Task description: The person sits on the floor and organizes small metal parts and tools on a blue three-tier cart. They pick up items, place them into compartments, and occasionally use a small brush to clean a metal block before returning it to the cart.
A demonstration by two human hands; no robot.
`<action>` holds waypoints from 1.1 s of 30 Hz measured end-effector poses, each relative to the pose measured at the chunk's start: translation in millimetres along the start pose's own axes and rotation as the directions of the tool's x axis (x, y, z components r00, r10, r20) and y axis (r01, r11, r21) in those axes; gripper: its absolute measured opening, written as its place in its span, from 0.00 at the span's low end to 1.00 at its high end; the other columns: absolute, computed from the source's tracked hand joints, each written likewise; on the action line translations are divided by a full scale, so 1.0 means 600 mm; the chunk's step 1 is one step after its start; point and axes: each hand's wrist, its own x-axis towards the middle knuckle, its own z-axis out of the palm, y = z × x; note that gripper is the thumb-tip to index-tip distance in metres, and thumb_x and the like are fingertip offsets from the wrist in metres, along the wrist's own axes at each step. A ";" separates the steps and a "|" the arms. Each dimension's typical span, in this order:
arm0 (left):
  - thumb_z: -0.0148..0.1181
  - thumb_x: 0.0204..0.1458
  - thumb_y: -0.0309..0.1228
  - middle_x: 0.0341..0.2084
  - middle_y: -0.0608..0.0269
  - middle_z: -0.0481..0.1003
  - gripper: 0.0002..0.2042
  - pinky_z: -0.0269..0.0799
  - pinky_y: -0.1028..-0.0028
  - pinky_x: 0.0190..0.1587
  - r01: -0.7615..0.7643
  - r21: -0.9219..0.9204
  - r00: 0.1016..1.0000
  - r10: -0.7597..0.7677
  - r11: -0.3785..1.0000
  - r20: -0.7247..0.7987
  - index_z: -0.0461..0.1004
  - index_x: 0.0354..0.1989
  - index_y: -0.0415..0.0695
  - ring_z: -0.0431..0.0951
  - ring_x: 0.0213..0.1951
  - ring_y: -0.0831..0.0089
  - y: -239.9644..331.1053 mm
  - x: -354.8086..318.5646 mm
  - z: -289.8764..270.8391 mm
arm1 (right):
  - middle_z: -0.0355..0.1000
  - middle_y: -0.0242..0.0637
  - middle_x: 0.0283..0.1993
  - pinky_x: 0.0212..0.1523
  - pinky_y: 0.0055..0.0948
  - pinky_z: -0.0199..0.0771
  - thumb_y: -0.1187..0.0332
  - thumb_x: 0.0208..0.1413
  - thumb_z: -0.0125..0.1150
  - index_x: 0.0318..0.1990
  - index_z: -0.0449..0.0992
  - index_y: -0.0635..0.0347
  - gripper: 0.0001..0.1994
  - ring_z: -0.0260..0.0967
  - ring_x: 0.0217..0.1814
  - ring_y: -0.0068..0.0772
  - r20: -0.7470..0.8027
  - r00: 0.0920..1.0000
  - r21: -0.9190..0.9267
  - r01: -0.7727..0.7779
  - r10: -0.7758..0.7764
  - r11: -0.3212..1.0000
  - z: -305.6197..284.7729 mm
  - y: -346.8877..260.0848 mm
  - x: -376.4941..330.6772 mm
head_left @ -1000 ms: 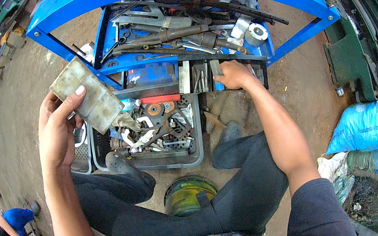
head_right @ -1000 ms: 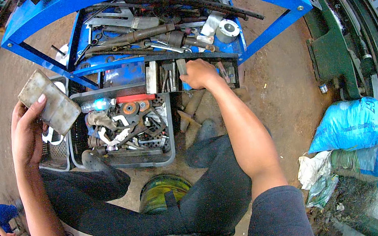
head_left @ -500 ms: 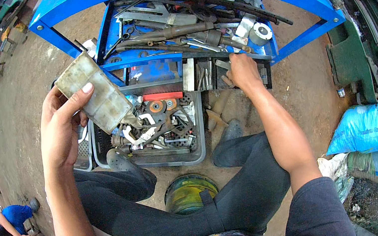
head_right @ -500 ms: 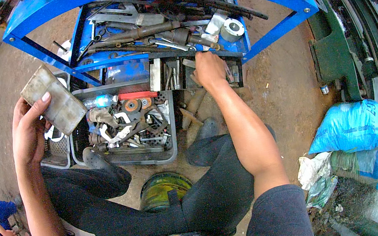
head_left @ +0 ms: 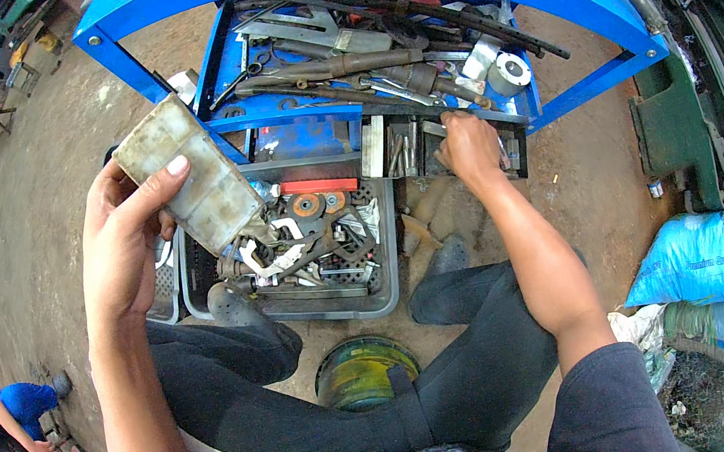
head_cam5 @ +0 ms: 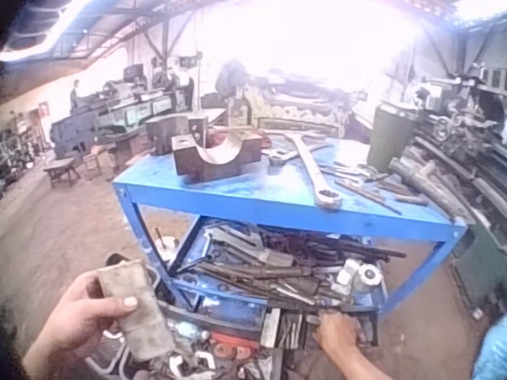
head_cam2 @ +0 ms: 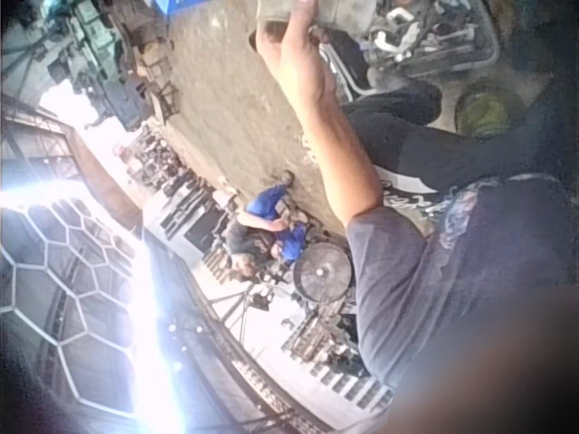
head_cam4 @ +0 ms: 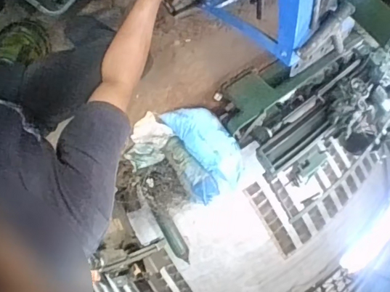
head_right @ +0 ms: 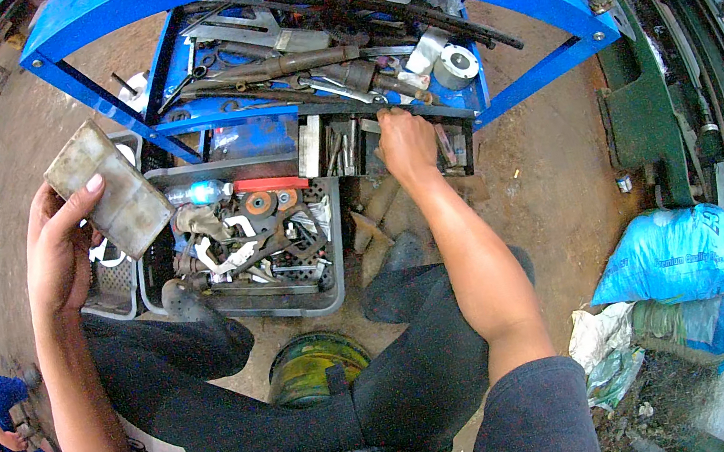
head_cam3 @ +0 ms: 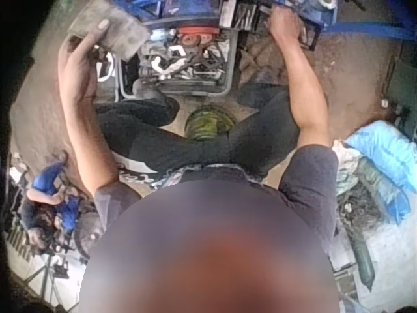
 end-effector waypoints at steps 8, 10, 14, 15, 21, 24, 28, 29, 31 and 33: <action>0.71 0.53 0.32 0.36 0.68 0.79 0.19 0.60 0.81 0.27 0.000 0.017 1.000 -0.001 1.000 0.008 0.76 0.50 0.37 0.70 0.30 0.85 -0.003 0.000 0.001 | 0.80 0.48 0.40 0.46 0.48 0.79 0.72 0.50 0.70 0.39 0.84 0.63 0.10 0.80 0.43 0.54 -0.009 0.999 0.111 0.041 -0.040 0.993 -0.037 0.007 -0.003; 0.71 0.53 0.32 0.35 0.68 0.79 0.18 0.60 0.81 0.27 0.004 0.007 1.000 -0.004 1.000 0.014 0.77 0.50 0.37 0.70 0.30 0.85 -0.003 -0.001 0.000 | 0.80 0.48 0.40 0.45 0.48 0.79 0.72 0.50 0.70 0.39 0.84 0.63 0.09 0.80 0.44 0.53 0.038 0.995 0.048 0.092 -0.094 0.995 -0.039 0.011 -0.002; 0.71 0.53 0.32 0.35 0.68 0.79 0.18 0.60 0.81 0.27 -0.006 0.041 0.999 0.004 0.999 0.048 0.77 0.50 0.38 0.71 0.30 0.85 -0.003 0.002 0.004 | 0.80 0.47 0.40 0.44 0.49 0.80 0.71 0.51 0.70 0.38 0.84 0.62 0.08 0.80 0.43 0.54 0.111 0.990 -0.033 0.086 -0.082 0.996 -0.021 0.014 0.003; 0.71 0.53 0.32 0.35 0.68 0.79 0.18 0.60 0.81 0.27 -0.003 0.042 0.999 0.001 0.999 0.038 0.77 0.50 0.37 0.71 0.30 0.85 -0.003 0.001 0.005 | 0.80 0.46 0.40 0.44 0.49 0.80 0.71 0.50 0.70 0.37 0.84 0.62 0.07 0.80 0.43 0.54 0.143 0.989 -0.060 0.059 -0.050 0.996 -0.013 0.013 0.005; 0.71 0.53 0.33 0.36 0.68 0.79 0.19 0.60 0.81 0.27 0.013 0.054 0.999 -0.015 0.998 0.040 0.77 0.51 0.38 0.71 0.30 0.85 -0.003 -0.005 0.003 | 0.78 0.42 0.39 0.42 0.48 0.79 0.70 0.49 0.73 0.36 0.83 0.58 0.07 0.80 0.41 0.52 0.051 0.998 -0.029 0.035 -0.034 0.999 0.014 0.013 -0.001; 0.71 0.52 0.34 0.36 0.69 0.79 0.20 0.60 0.82 0.27 0.003 0.059 1.000 -0.005 0.998 0.023 0.77 0.51 0.38 0.71 0.31 0.86 -0.002 -0.007 -0.001 | 0.77 0.41 0.38 0.40 0.49 0.80 0.67 0.50 0.73 0.37 0.82 0.57 0.09 0.80 0.39 0.51 -0.066 0.996 0.039 0.059 -0.056 0.997 0.009 0.016 -0.005; 0.72 0.52 0.35 0.37 0.70 0.79 0.21 0.60 0.83 0.28 -0.006 0.049 1.000 0.007 0.999 -0.004 0.77 0.52 0.39 0.71 0.31 0.86 -0.001 -0.009 -0.007 | 0.78 0.42 0.41 0.42 0.48 0.78 0.64 0.47 0.77 0.38 0.81 0.57 0.13 0.79 0.44 0.51 -0.127 0.991 0.029 -0.037 0.040 0.999 -0.020 0.025 0.003; 0.72 0.52 0.35 0.37 0.70 0.79 0.21 0.60 0.83 0.28 -0.019 0.059 1.000 0.019 0.998 -0.004 0.76 0.52 0.39 0.71 0.31 0.86 -0.001 -0.008 -0.008 | 0.78 0.42 0.41 0.42 0.48 0.77 0.63 0.46 0.78 0.37 0.80 0.58 0.14 0.78 0.45 0.51 -0.086 0.990 0.013 -0.108 0.109 0.994 -0.029 0.028 0.007; 0.72 0.51 0.34 0.37 0.69 0.79 0.22 0.59 0.82 0.28 -0.007 0.054 1.000 0.006 0.999 0.009 0.76 0.53 0.39 0.71 0.31 0.85 -0.003 -0.006 -0.007 | 0.81 0.48 0.45 0.47 0.49 0.80 0.63 0.47 0.76 0.44 0.82 0.59 0.17 0.80 0.47 0.54 0.045 0.979 0.057 -0.203 0.200 0.978 -0.049 0.040 0.021; 0.72 0.52 0.34 0.37 0.69 0.79 0.22 0.59 0.82 0.28 -0.004 0.063 1.000 0.003 0.998 0.012 0.76 0.53 0.38 0.71 0.31 0.85 -0.005 -0.005 -0.006 | 0.82 0.50 0.45 0.50 0.47 0.80 0.63 0.46 0.76 0.43 0.83 0.60 0.17 0.79 0.49 0.55 0.115 0.955 0.165 -0.289 0.272 0.943 -0.062 0.053 0.038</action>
